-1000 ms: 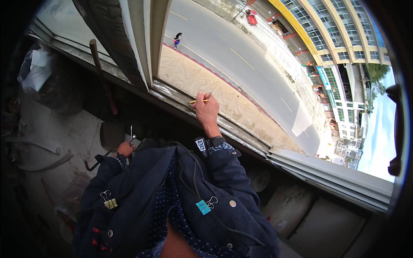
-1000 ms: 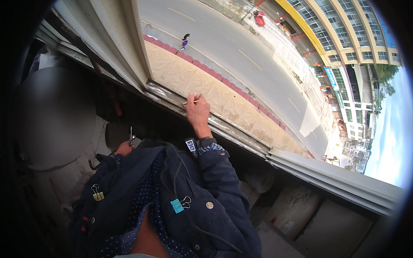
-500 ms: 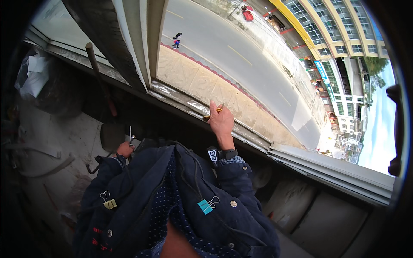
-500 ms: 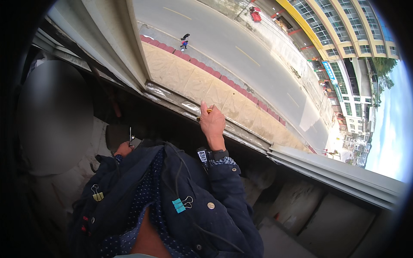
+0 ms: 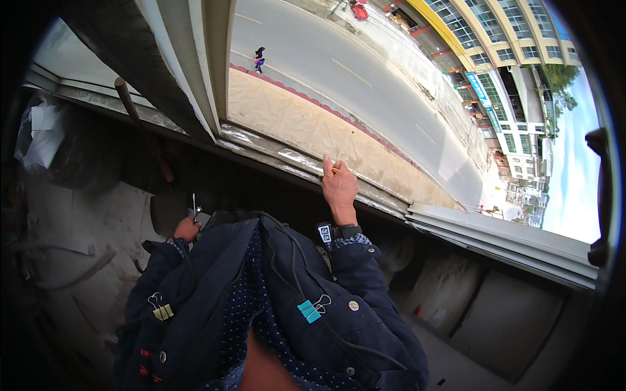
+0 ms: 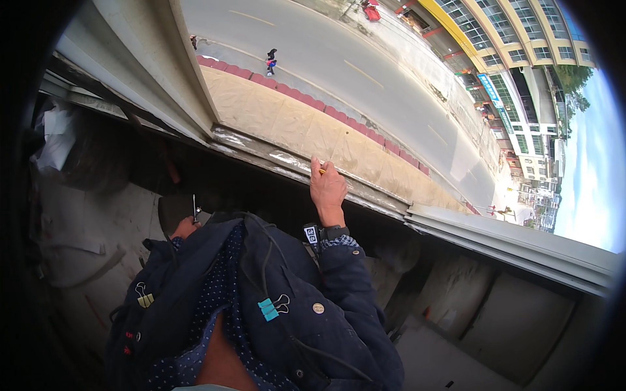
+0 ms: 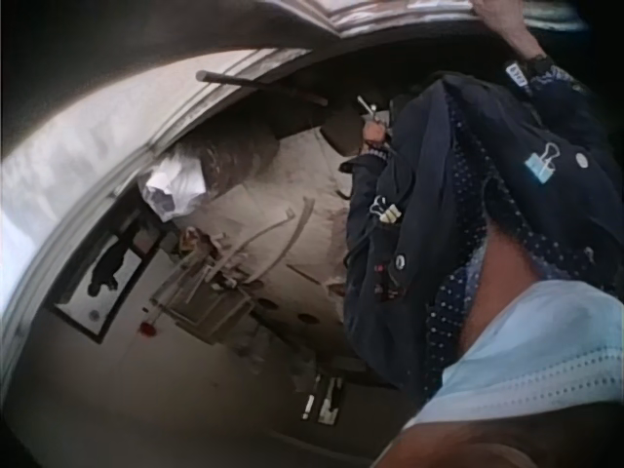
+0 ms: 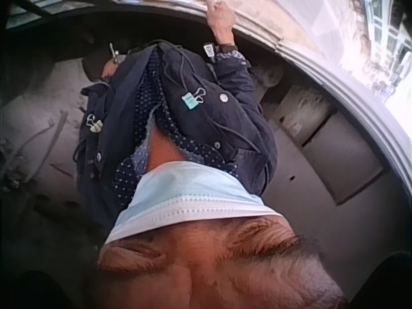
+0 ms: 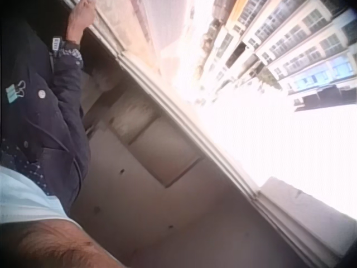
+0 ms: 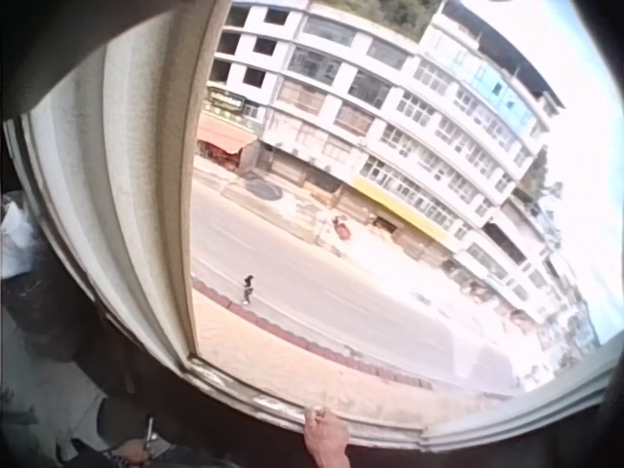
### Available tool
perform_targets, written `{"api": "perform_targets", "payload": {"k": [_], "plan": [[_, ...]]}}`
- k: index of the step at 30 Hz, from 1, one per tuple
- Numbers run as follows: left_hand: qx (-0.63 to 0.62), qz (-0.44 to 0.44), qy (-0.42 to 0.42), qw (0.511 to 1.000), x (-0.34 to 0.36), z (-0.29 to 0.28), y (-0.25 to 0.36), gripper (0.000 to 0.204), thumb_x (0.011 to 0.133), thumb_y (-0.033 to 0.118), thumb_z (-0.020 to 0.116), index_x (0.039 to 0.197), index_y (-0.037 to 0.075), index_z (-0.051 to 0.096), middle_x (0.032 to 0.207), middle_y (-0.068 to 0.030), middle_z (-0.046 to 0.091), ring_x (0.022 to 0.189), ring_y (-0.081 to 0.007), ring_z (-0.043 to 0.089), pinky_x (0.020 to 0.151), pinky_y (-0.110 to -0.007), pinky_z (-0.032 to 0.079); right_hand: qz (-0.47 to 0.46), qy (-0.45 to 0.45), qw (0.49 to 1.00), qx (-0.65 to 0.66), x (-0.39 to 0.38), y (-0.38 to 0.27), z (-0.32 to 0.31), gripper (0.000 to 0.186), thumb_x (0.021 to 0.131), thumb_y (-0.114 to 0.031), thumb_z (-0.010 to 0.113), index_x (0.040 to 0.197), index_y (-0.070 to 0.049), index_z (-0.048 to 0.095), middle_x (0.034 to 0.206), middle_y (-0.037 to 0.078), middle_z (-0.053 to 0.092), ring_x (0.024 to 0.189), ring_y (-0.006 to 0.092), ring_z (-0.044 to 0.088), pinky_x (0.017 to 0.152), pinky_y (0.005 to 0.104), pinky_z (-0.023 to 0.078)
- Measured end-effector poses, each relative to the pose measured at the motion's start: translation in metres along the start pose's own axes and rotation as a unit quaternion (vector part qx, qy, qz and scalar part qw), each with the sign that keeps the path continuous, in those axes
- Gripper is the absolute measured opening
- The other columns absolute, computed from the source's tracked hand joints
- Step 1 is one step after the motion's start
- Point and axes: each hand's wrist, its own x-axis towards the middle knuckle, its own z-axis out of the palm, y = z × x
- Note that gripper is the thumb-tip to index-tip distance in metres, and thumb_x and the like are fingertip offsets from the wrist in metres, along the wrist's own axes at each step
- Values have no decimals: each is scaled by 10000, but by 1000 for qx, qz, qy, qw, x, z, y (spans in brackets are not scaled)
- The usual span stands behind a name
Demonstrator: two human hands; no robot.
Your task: The person uses a screwdriver and a small brush to work on the upper window frame, repeatedly scraping and brushing along the seal. The person continues this process along the length of the frame while standing inside a room with a street view outside.
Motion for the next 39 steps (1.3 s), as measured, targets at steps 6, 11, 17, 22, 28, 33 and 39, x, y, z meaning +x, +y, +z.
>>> {"api": "perform_targets", "payload": {"k": [6,11,17,22,28,33,39], "plan": [[21,7,0,1000,5,-13,4,416,900,325,634,1025,-71,657,1048,-305,684,1051,-474,634,919,-509,491,-123,28,987,103,-23,-62,56,447,999,-512,579,817,-104,565,632,204,631,646,460,642,582,544,486],[17,-2,-26,1000,12,-23,-5,418,914,315,634,1073,-72,653,1069,-312,682,1076,-473,633,929,-508,489,-139,30,975,171,-26,-93,57,447,994,-484,616,777,-98,551,590,174,591,585,430,615,528,487,461],[55,6,-52,997,32,-34,-2,479,924,315,639,1189,-84,628,1175,-341,652,1167,-476,602,984,-498,477,-2,23,969,245,-22,-36,8,496,997,-490,602,758,-56,601,604,180,621,598,412,641,587,455,497],[119,48,-51,990,48,-43,8,468,928,323,635,1165,-80,624,1156,-338,655,1158,-480,600,983,-507,477,141,122,962,197,-17,67,-35,496,988,-460,587,765,-21,651,607,139,653,632,316,681,664,424,524],[160,68,-65,983,59,-50,15,448,935,342,626,1118,-67,628,1136,-334,657,1147,-479,601,983,-514,476,261,230,937,33,-4,175,-63,365,916,-364,553,898,-25,687,877,252,717,876,459,688,803,528,523],[161,54,-77,983,57,-53,25,457,937,342,626,1133,-71,627,1156,-337,650,1162,-478,594,992,-509,469,251,193,948,27,1,168,-41,377,974,-391,544,948,-38,673,881,229,727,888,431,702,815,503,533],[152,52,-74,984,56,-48,26,456,928,355,627,1097,-69,631,1133,-336,657,1133,-481,606,976,-514,476,141,81,976,142,-18,70,6,389,973,-386,555,932,-21,683,812,232,712,837,431,705,781,495,543]]}}
